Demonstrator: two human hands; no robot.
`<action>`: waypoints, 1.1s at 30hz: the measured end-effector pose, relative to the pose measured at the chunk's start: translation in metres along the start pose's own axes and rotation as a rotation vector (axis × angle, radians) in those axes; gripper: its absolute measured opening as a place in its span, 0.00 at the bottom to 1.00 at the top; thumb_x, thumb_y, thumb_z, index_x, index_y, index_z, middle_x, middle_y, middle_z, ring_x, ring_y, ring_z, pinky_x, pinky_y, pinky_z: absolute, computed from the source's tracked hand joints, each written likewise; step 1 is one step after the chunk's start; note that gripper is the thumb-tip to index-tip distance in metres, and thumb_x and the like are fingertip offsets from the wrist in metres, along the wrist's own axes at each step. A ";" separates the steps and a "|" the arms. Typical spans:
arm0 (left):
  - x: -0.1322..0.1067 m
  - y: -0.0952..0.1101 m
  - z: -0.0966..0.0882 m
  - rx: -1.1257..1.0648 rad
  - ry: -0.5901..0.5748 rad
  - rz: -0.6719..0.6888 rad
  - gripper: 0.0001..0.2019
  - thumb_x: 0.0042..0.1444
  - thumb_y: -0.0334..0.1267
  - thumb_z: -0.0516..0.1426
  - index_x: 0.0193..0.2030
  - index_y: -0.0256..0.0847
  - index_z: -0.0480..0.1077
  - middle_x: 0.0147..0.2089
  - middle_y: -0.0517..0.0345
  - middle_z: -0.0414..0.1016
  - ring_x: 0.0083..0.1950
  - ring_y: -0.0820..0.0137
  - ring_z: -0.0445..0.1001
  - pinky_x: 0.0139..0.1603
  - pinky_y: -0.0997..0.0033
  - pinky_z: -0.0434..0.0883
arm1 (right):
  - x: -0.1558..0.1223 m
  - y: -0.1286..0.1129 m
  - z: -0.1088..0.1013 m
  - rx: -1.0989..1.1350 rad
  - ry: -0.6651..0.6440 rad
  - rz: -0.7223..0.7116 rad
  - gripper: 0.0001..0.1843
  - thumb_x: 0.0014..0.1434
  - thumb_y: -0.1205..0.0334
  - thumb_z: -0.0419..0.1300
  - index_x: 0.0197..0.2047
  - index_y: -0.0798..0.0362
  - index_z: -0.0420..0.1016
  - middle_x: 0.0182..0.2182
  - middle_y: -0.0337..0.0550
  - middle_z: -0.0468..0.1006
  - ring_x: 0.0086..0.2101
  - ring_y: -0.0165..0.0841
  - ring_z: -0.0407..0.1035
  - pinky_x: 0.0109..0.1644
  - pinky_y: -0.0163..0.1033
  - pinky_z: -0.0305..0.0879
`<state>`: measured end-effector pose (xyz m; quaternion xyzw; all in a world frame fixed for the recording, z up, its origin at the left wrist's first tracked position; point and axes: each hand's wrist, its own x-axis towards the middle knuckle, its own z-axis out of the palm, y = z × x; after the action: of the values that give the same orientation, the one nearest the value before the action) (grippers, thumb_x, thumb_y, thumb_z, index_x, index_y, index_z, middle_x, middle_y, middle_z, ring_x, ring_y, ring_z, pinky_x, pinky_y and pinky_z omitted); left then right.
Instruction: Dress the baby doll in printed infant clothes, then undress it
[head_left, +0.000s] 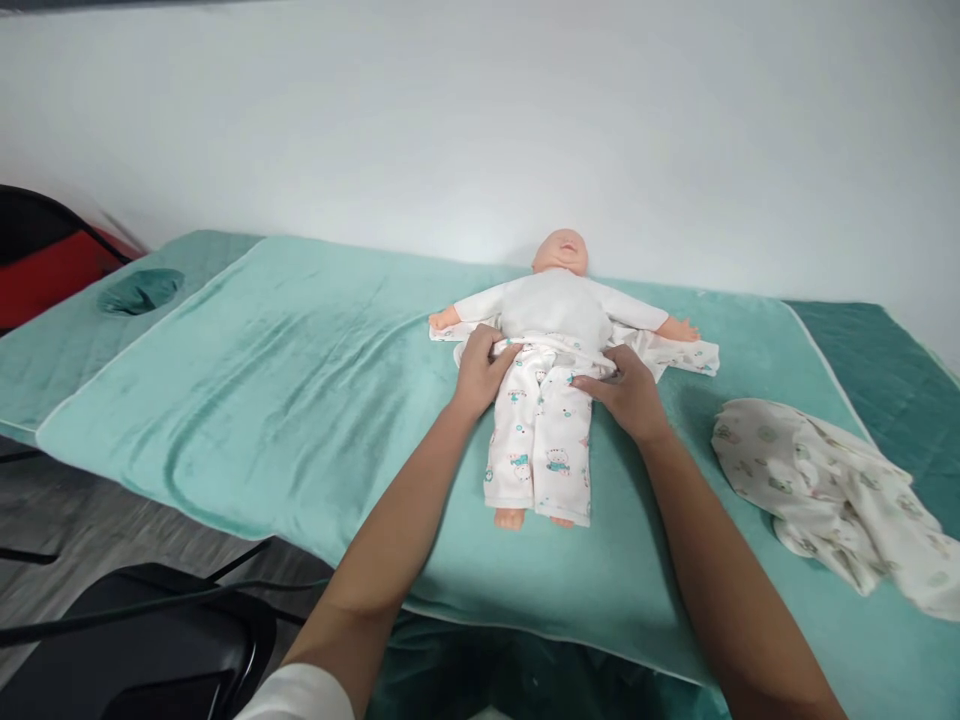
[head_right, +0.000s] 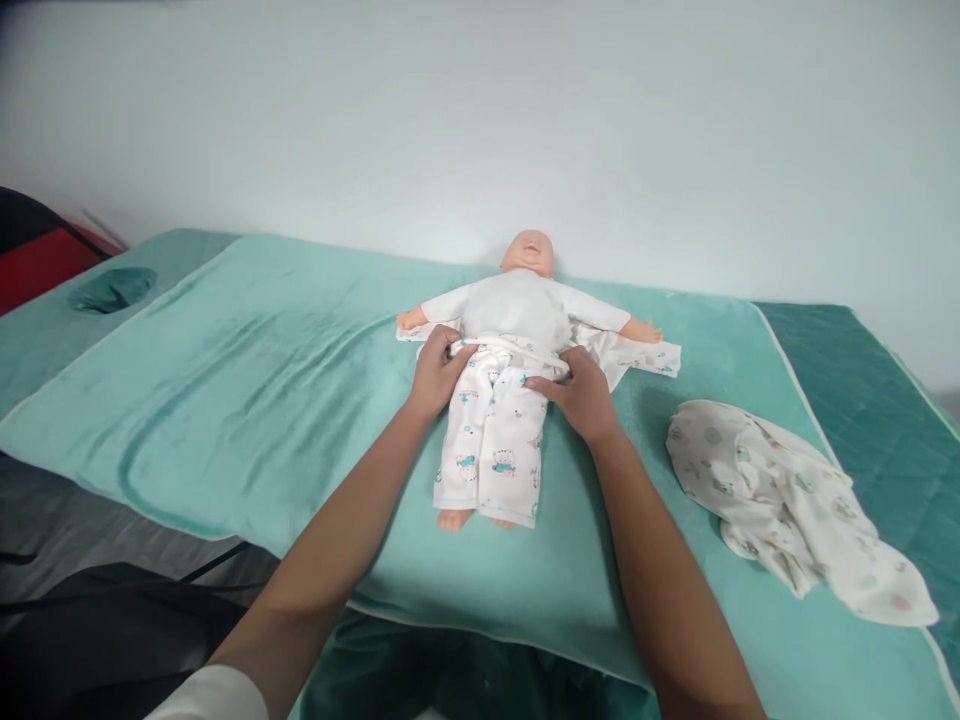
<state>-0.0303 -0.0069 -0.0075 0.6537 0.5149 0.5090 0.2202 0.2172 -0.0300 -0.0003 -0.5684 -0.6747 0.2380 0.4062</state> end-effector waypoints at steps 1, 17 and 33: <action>-0.002 0.001 -0.001 0.001 -0.014 0.033 0.11 0.62 0.45 0.57 0.32 0.44 0.63 0.37 0.57 0.69 0.41 0.66 0.67 0.47 0.64 0.67 | -0.001 0.000 0.000 -0.016 0.015 -0.046 0.20 0.49 0.46 0.71 0.32 0.50 0.69 0.32 0.37 0.68 0.35 0.36 0.64 0.40 0.41 0.58; -0.057 0.011 -0.021 -0.204 -0.038 -0.095 0.12 0.64 0.49 0.56 0.34 0.44 0.65 0.36 0.60 0.70 0.40 0.69 0.69 0.46 0.68 0.68 | -0.006 -0.006 0.001 0.129 0.059 -0.130 0.05 0.49 0.65 0.61 0.29 0.50 0.68 0.30 0.37 0.70 0.32 0.32 0.63 0.37 0.38 0.58; -0.049 0.008 -0.019 -0.071 -0.145 0.052 0.12 0.56 0.46 0.64 0.37 0.43 0.68 0.47 0.54 0.68 0.51 0.64 0.69 0.57 0.62 0.67 | -0.019 -0.021 -0.007 0.005 -0.157 -0.339 0.21 0.58 0.52 0.64 0.22 0.49 0.60 0.25 0.40 0.66 0.33 0.36 0.61 0.40 0.44 0.57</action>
<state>-0.0408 -0.0583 -0.0149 0.6938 0.4620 0.4838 0.2668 0.2114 -0.0541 0.0150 -0.4252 -0.7898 0.2117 0.3881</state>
